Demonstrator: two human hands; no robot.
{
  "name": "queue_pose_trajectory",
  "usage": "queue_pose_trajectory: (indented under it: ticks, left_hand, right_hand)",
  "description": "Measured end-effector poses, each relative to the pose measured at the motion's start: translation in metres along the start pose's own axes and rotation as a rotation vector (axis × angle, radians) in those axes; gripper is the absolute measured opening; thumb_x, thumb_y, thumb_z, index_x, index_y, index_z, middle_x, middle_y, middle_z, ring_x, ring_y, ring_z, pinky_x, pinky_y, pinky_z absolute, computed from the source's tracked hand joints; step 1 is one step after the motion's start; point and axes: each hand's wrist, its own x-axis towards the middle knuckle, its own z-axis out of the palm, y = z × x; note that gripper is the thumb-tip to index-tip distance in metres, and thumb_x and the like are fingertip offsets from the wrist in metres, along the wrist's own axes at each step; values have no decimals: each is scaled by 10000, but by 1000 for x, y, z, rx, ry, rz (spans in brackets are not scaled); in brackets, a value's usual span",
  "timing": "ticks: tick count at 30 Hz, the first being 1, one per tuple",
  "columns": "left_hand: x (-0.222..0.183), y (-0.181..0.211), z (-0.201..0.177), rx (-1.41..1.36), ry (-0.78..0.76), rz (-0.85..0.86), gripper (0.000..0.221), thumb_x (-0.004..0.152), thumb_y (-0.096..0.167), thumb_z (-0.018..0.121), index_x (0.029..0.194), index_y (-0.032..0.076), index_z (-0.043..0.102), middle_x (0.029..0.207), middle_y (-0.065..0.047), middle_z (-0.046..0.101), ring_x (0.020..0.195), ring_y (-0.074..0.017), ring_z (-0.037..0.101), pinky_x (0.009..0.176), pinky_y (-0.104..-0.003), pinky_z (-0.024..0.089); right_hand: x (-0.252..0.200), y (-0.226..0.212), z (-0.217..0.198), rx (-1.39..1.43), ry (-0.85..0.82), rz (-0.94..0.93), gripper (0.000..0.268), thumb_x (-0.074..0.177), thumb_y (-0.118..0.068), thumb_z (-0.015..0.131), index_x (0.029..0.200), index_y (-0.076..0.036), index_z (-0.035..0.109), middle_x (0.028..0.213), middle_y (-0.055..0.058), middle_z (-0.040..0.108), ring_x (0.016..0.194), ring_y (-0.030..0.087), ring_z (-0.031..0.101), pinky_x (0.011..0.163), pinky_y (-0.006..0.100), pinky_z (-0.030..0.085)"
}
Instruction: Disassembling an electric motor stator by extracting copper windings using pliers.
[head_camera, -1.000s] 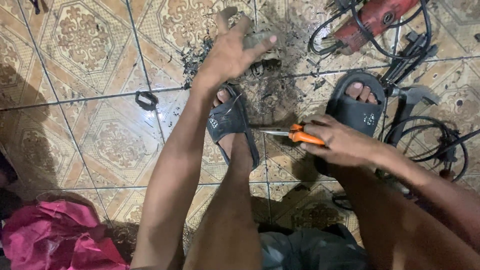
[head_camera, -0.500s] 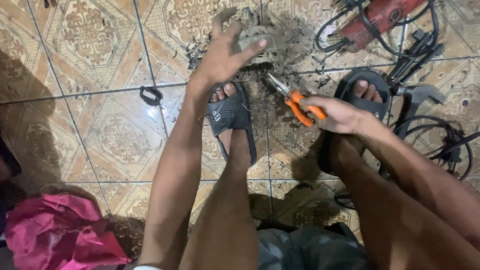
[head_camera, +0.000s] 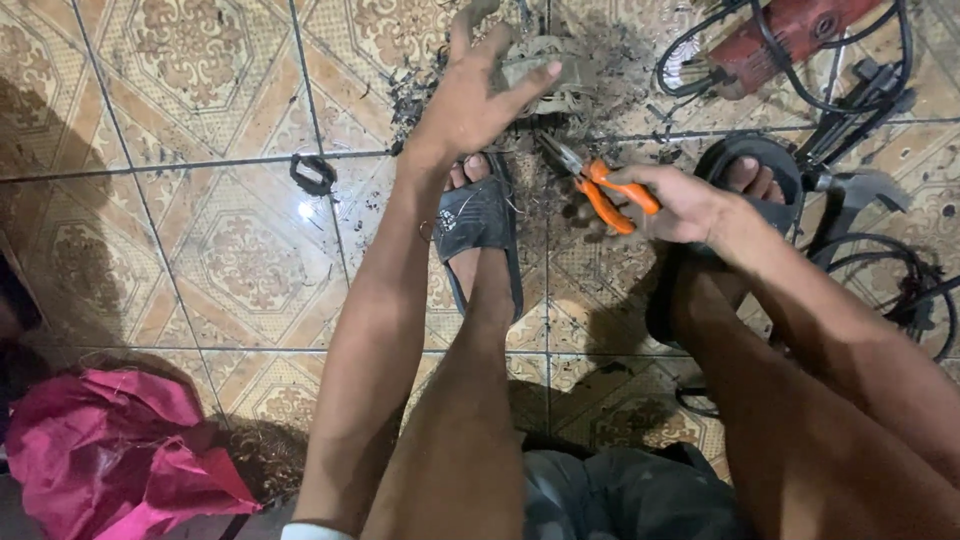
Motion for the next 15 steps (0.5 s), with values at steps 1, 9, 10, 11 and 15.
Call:
queue_pose_trajectory:
  ticks: [1, 9, 10, 11, 15]
  left_hand:
    - [0, 0, -1, -4, 12, 17, 895, 929, 728, 529, 1478, 22, 497, 1570, -294, 155, 1387, -627, 358, 1096, -678, 439]
    - [-5, 10, -6, -5, 41, 6, 862, 917, 714, 569, 1440, 30, 534, 1534, -305, 242, 1348, -578, 446, 1098, -598, 461]
    - [-3, 9, -5, -23, 41, 38, 844, 923, 702, 582, 1412, 16, 547, 1523, -301, 238, 1341, -588, 436, 1088, -622, 471]
    - [-2, 9, -3, -41, 42, 71, 827, 928, 690, 595, 1385, 1, 560, 1513, -297, 233, 1334, -597, 425, 1078, -645, 481]
    - [-1, 12, -6, 0, 16, 33, 846, 911, 713, 564, 1356, -6, 590, 1463, -332, 269, 1308, -634, 374, 1058, -667, 457]
  right_hand:
    - [-7, -6, 7, -29, 39, 22, 337, 940, -241, 515, 1230, -74, 559, 1217, 202, 644, 1140, 305, 598, 1005, 558, 446]
    - [30, 11, -13, -58, -139, -29, 398, 948, -312, 532, 1208, -20, 607, 1101, 161, 675, 1126, 339, 664, 956, 508, 509]
    - [38, 18, -16, -34, -117, -131, 368, 929, -301, 582, 1170, -29, 638, 1021, 117, 676, 971, 258, 644, 833, 423, 511]
    - [46, 26, -19, -11, -95, -233, 338, 909, -288, 632, 1131, -37, 670, 941, 73, 678, 815, 176, 624, 711, 339, 514]
    - [31, 13, 15, 47, -69, -367, 328, 946, -183, 581, 1190, 34, 560, 980, 127, 620, 729, 167, 607, 487, 259, 507]
